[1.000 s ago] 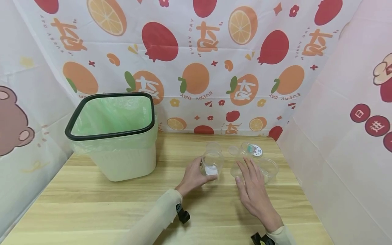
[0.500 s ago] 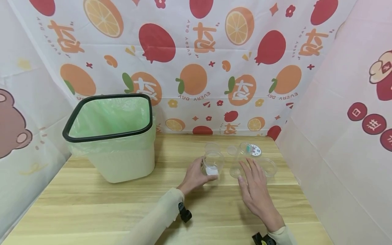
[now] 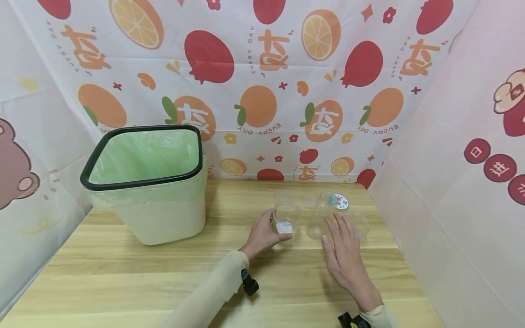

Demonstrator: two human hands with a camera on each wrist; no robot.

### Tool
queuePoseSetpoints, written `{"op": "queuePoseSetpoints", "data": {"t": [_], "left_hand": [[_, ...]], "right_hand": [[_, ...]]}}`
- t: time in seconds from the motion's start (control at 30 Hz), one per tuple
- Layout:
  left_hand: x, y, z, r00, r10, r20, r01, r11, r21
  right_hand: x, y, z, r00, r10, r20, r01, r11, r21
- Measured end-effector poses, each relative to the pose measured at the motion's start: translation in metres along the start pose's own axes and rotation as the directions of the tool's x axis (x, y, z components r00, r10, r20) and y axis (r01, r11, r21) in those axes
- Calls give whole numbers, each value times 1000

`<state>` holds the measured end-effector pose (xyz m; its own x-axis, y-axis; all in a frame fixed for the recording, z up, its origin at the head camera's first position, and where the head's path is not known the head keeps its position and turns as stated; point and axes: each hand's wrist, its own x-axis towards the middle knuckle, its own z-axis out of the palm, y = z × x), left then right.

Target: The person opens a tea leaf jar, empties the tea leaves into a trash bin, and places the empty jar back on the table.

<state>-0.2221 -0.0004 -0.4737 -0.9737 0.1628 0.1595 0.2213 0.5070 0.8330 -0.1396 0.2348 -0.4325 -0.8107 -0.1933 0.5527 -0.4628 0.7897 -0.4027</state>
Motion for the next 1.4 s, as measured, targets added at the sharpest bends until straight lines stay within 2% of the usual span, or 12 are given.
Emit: {"op": "queuePoseSetpoints", "data": {"t": [0.3, 0.5, 0.73, 0.97, 1.4], "left_hand": [[6, -2, 4, 999, -32, 4, 32, 999, 10], [10, -4, 6, 1000, -12, -1, 12, 1000, 2], [12, -6, 9, 1000, -27, 10, 27, 1000, 14], [15, -7, 11, 1000, -10, 12, 10, 1000, 10], [21, -12, 15, 1000, -6, 13, 6, 1000, 13]], "right_hand": [[1, 4, -2, 1000, 13, -1, -13, 1000, -11], [1, 6, -3, 1000, 13, -17, -14, 1000, -19], [-1, 9, -5, 999, 27, -20, -27, 999, -19], [-1, 11, -8, 999, 50, -11, -50, 999, -19], [-1, 18, -9, 999, 27, -47, -28, 999, -31]]}}
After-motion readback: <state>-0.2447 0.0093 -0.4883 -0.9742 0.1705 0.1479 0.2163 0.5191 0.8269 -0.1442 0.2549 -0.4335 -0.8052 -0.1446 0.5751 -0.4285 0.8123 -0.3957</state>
